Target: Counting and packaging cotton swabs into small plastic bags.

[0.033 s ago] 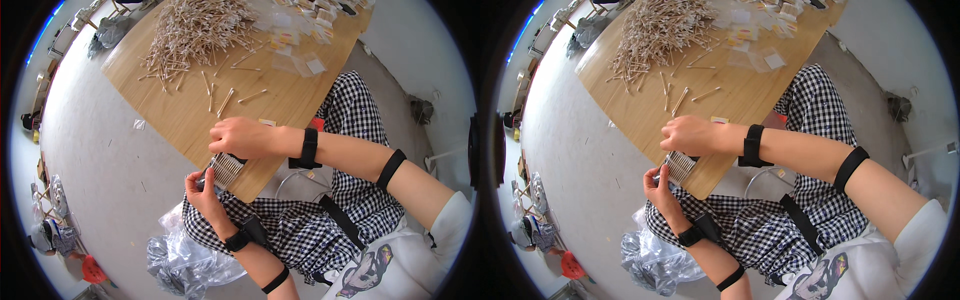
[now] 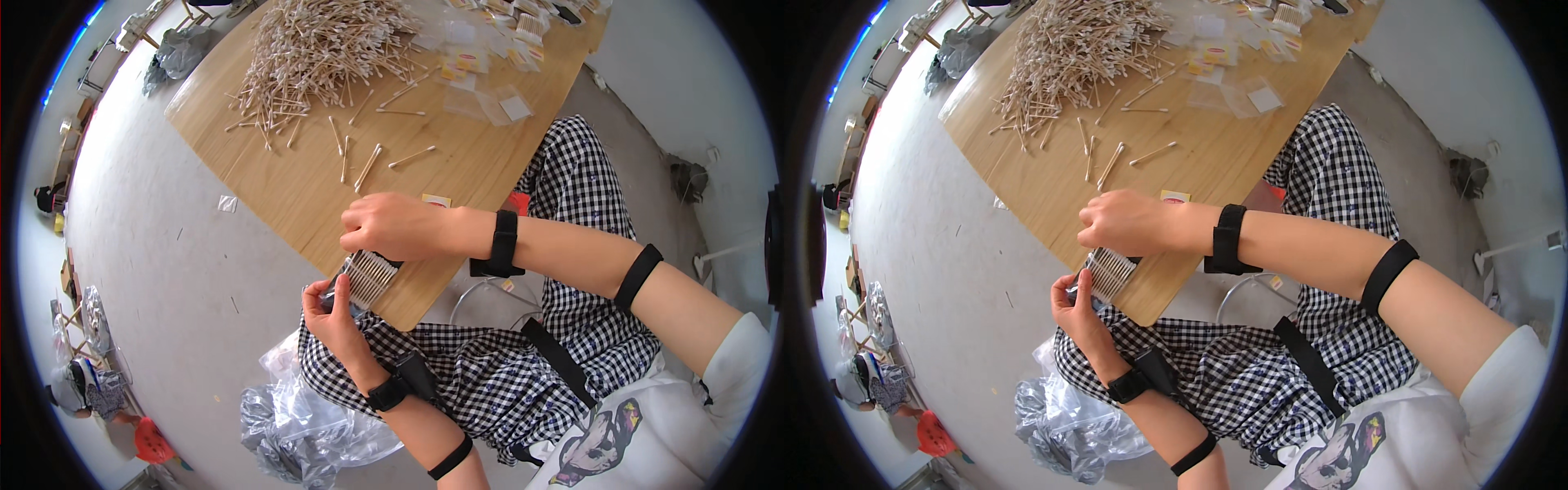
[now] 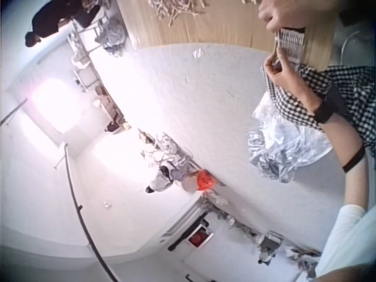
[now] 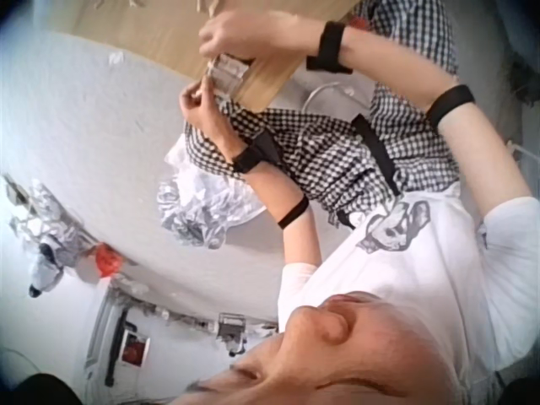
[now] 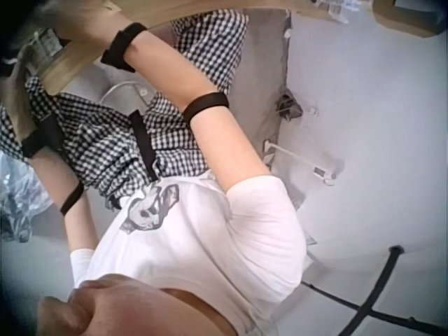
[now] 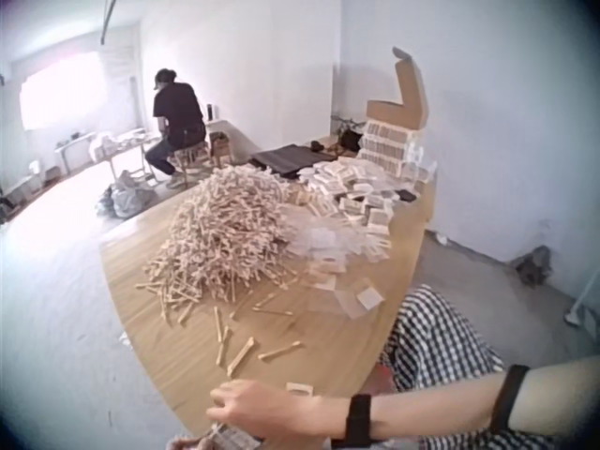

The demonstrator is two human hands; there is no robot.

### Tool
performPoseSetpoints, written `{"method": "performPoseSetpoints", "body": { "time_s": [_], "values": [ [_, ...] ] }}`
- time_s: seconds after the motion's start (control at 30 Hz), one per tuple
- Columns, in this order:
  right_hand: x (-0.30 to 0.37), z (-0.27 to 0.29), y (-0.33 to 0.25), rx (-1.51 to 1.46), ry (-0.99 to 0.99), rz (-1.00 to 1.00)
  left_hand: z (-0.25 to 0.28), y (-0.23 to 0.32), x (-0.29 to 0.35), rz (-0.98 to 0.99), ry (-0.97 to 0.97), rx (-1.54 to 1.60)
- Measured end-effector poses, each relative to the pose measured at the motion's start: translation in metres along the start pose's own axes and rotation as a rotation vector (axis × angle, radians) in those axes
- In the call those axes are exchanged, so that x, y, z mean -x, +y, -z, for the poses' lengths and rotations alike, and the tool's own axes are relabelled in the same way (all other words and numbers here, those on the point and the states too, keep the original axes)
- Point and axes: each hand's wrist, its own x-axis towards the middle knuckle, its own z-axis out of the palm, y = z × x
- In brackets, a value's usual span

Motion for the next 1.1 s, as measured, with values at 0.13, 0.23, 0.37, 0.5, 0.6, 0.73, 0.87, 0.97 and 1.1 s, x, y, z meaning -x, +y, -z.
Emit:
{"method": "performPoseSetpoints", "body": {
  "time_s": [0.13,0.23,0.37,0.5,0.6,0.73,0.87,0.97,1.1],
  "values": [
    [0.000,-0.007,-0.004,-0.077,0.088,0.008,-0.003,0.003,0.003,-0.005,0.006,-0.011],
    [0.004,-0.003,-0.006,-0.078,0.074,-0.009,-0.003,0.001,0.003,0.009,0.004,-0.028],
    [0.004,0.000,-0.009,-0.066,0.113,-0.016,-0.001,-0.001,0.001,-0.019,0.010,-0.022],
    [0.011,0.017,0.000,-0.045,0.076,-0.069,0.003,0.000,0.000,0.017,0.004,-0.047],
    [0.015,0.024,0.007,-0.090,0.051,-0.120,0.003,-0.001,0.000,0.007,-0.007,-0.024],
    [0.016,0.020,0.010,-0.116,0.045,-0.145,0.003,-0.001,0.000,0.009,-0.009,-0.005],
    [0.014,0.018,0.009,-0.103,0.040,-0.127,0.000,0.000,0.001,0.002,-0.009,0.004],
    [0.017,0.022,0.010,-0.107,0.032,-0.125,-0.001,0.002,0.002,-0.010,-0.004,0.006],
    [0.015,0.028,0.013,-0.006,0.051,-0.080,0.002,0.000,0.000,0.008,-0.007,-0.003]
  ]
}}
